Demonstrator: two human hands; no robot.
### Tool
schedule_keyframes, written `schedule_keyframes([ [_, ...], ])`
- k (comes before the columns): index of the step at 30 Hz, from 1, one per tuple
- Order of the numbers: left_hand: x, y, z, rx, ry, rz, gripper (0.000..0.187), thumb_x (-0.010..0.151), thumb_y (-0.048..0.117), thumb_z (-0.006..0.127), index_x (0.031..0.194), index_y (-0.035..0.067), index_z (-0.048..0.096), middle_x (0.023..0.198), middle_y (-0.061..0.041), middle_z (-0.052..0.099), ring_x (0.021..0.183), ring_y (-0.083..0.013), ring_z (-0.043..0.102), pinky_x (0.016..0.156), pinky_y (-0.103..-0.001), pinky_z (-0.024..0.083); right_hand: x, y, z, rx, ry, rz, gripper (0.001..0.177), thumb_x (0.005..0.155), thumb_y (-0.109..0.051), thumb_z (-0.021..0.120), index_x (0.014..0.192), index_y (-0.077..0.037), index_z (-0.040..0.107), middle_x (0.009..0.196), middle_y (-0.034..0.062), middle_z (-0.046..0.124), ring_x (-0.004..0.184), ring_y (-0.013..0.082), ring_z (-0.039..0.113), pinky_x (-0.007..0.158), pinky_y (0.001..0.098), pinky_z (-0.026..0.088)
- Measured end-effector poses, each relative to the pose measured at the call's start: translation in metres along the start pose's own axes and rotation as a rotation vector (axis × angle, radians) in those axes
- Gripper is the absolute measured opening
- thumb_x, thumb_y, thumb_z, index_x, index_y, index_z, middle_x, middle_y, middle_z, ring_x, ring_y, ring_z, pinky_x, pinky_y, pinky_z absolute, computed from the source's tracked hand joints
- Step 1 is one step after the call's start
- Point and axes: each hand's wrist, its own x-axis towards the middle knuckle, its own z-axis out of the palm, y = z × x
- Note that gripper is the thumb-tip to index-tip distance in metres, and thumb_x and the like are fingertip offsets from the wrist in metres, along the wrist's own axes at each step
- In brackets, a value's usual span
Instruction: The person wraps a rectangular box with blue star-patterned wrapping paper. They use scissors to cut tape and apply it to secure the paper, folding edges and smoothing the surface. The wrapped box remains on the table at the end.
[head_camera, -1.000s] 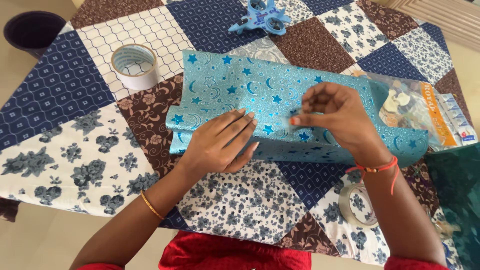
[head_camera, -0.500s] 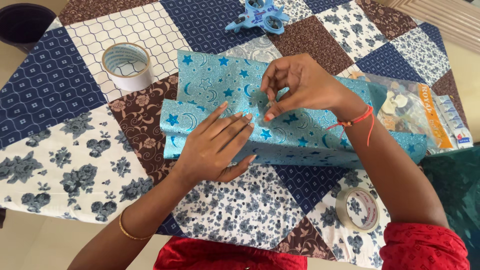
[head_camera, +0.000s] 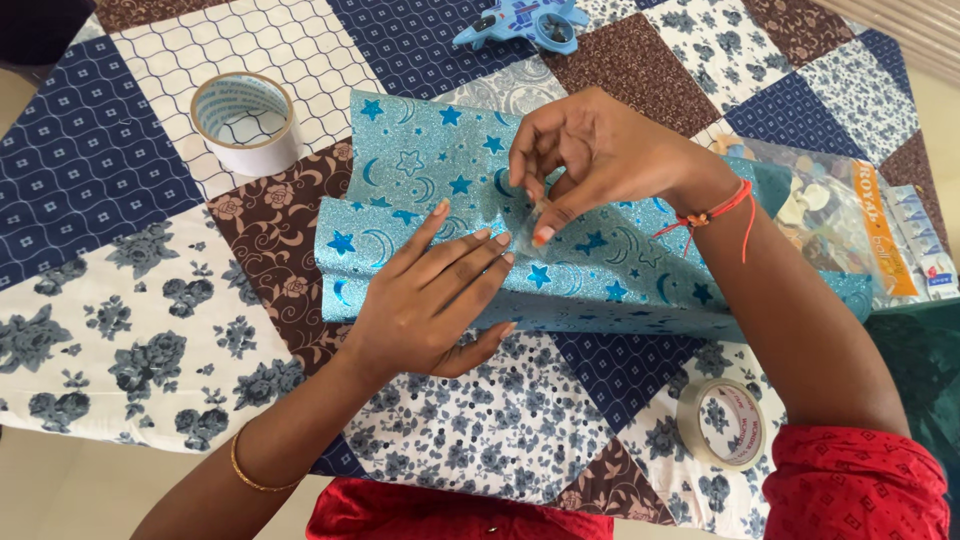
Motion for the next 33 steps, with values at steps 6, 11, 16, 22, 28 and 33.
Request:
schedule_keyframes([
  [6,-0.001,-0.001,0.001,-0.007,0.004,-0.007,0.046,0.1,0.042,0.065,0.12,0.001,0.071,0.123,-0.014,0.072,0.118,-0.0276,0.069,0.121,-0.059,0.036,0.008,-0.001,0.003,-0.039,-0.051,0.068,0.039,0.071,0.007,0.086,0.104,0.007,0.066,0.086,0.0117,0.07,0.08,0.015,0.073,0.073,0.0331,0.064],
  [11,-0.002,-0.001,0.004,-0.014,0.01,-0.019,0.047,0.1,0.043,0.065,0.122,0.001,0.07,0.122,-0.014,0.073,0.118,-0.0271,0.069,0.122,-0.059,0.036,0.009,-0.004,0.005,-0.061,-0.056,0.096,0.037,0.071,0.007,0.085,0.103,0.006,0.066,0.087,0.011,0.069,0.081,0.0143,0.074,0.074,0.0322,0.064],
  [16,-0.002,0.001,0.003,-0.025,-0.012,-0.05,0.049,0.102,0.045,0.063,0.13,0.005,0.067,0.122,-0.013,0.072,0.119,-0.0268,0.07,0.123,-0.058,0.036,0.012,-0.007,0.01,-0.083,-0.048,0.091,0.037,0.07,0.006,0.085,0.102,0.005,0.067,0.089,0.0097,0.07,0.084,0.0138,0.073,0.072,0.0312,0.065],
  [22,0.0,0.006,0.005,0.047,-0.044,-0.049,0.055,0.102,0.052,0.062,0.135,0.008,0.066,0.124,-0.013,0.071,0.116,-0.0263,0.069,0.123,-0.057,0.032,0.014,-0.017,0.016,-0.285,0.016,0.118,0.041,0.064,0.001,0.088,0.1,0.004,0.068,0.084,0.0111,0.073,0.078,0.0152,0.074,0.065,0.0288,0.066],
  [28,0.001,0.008,0.003,0.045,-0.068,-0.068,0.064,0.1,0.055,0.064,0.137,0.003,0.066,0.122,-0.013,0.07,0.117,-0.0258,0.069,0.124,-0.061,0.028,0.017,-0.028,0.019,-0.517,0.099,0.16,0.053,0.054,-0.007,0.091,0.101,0.002,0.068,0.077,0.0119,0.076,0.066,0.0164,0.077,0.057,0.0286,0.06],
  [33,0.0,0.009,0.002,0.056,-0.078,-0.079,0.069,0.096,0.062,0.067,0.129,0.002,0.069,0.122,-0.013,0.071,0.115,-0.026,0.068,0.124,-0.064,0.023,0.018,-0.029,0.02,-0.621,0.163,0.178,0.067,0.048,-0.013,0.097,0.105,0.002,0.065,0.074,0.0118,0.074,0.063,0.0184,0.077,0.051,0.03,0.056],
])
